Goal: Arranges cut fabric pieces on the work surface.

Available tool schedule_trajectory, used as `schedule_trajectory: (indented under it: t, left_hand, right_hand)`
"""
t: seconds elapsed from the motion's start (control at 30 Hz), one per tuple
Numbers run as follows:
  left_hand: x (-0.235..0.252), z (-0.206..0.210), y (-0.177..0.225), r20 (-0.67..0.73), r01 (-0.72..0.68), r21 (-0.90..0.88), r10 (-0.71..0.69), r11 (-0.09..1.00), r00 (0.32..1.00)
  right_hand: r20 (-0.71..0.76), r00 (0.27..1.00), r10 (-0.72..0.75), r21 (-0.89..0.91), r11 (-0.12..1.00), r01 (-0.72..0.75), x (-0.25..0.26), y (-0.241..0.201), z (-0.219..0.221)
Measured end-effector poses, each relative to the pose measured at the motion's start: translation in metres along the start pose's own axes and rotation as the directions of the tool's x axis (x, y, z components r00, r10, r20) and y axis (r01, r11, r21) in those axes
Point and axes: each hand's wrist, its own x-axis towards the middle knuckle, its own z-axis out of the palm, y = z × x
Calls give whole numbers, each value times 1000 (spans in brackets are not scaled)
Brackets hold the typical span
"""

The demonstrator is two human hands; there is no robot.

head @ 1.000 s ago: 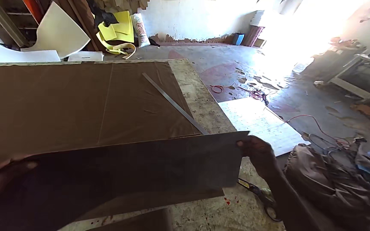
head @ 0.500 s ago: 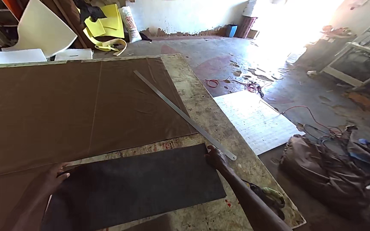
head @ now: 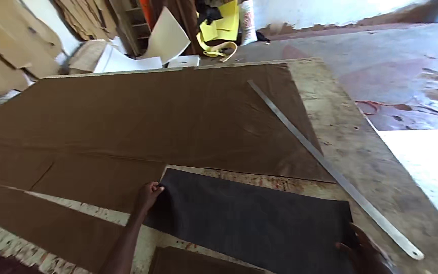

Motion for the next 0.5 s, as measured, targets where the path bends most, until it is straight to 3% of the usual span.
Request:
schedule_trajectory:
  t: [0.13,0.27,0.5]
  left_hand:
    - [-4,5,11,-7,48,102,-47,994,999]
    - [-3,9,16,-21,84,95,-83,992,996]
    - [-6,17,17,-125,-20,0,20,1000,992]
  right_hand:
    - [-11,999,31,-1,1000,-31,4,-4,-5]
    - [-68,993,98,-10,995,-99,17,-7,-5]
    - [-194,975,107,11,994,-107,17,-32,-1]
